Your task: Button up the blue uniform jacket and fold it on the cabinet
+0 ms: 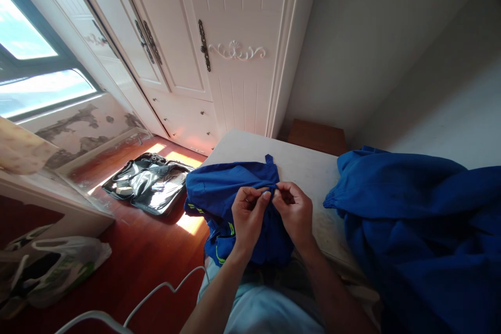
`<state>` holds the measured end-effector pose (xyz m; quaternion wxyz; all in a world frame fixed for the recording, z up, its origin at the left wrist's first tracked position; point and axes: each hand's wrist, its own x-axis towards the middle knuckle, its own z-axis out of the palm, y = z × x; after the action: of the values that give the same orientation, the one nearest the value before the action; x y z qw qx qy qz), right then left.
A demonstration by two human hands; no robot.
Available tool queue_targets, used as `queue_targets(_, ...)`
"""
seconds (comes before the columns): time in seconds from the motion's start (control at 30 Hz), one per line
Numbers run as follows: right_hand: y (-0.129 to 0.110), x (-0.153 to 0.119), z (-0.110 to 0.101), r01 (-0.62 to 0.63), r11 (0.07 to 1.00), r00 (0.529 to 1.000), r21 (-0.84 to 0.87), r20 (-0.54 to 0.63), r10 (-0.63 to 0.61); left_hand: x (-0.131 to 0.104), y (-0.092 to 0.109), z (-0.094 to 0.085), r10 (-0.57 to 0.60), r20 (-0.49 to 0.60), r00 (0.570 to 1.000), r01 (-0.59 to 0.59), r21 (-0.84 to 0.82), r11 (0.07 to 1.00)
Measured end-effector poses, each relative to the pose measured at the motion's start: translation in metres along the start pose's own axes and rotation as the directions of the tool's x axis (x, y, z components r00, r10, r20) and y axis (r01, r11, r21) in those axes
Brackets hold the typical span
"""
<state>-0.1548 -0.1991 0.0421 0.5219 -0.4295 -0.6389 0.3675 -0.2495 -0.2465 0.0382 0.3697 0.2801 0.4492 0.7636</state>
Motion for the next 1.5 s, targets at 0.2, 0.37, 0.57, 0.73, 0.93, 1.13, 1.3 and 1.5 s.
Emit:
queue_targets(0.2, -0.005, 0.002, -0.009, 0.101, 0.994, 0.992, -0.043, 0.075, -0.097, 0.005, 0.011, -0.002, -0.116, -0.005, 0.993, 0.116, -0.012, 0.993)
queue_targets(0.37, -0.005, 0.002, -0.010, -0.079, 0.985, 0.988, 0.153, 0.140, 0.058, 0.004, 0.009, 0.005, -0.139, -0.067, 0.988, 0.130, -0.130, 0.983)
queue_targets(0.57, -0.004, 0.006, -0.011, -0.185, 0.944, 0.961, 0.274, 0.251, 0.116, 0.002, 0.004, 0.014, -0.046, -0.162, 0.986, 0.022, -0.151, 0.988)
queue_targets(0.73, -0.001, 0.010, -0.018, 0.013, 0.995, 0.960, 0.099, 0.279, -0.041, 0.006, 0.006, 0.013, -0.141, -0.173, 0.975, 0.108, -0.190, 0.976)
queue_targets(0.93, 0.004, 0.022, -0.031, 0.012, 0.991, 0.931, 0.133, 0.359, -0.060, 0.010, 0.012, 0.005, -0.286, -0.064, 0.956, 0.269, -0.200, 0.942)
queue_targets(1.13, 0.007, 0.028, -0.041, -0.224, 0.957, 0.892, 0.186, 0.434, 0.124, 0.023, 0.021, -0.007, -0.434, 0.161, 0.887, 0.454, -0.120, 0.883)
queue_targets(1.3, 0.004, 0.030, -0.038, -0.461, 0.842, 0.828, 0.281, 0.478, 0.294, 0.035, 0.030, -0.012, -0.436, 0.282, 0.854, 0.459, -0.016, 0.888)
queue_targets(1.5, 0.011, 0.053, -0.029, -0.517, 0.743, 0.841, 0.425, 0.414, 0.348, 0.039, 0.041, -0.016, -0.267, 0.237, 0.934, 0.243, 0.124, 0.962)
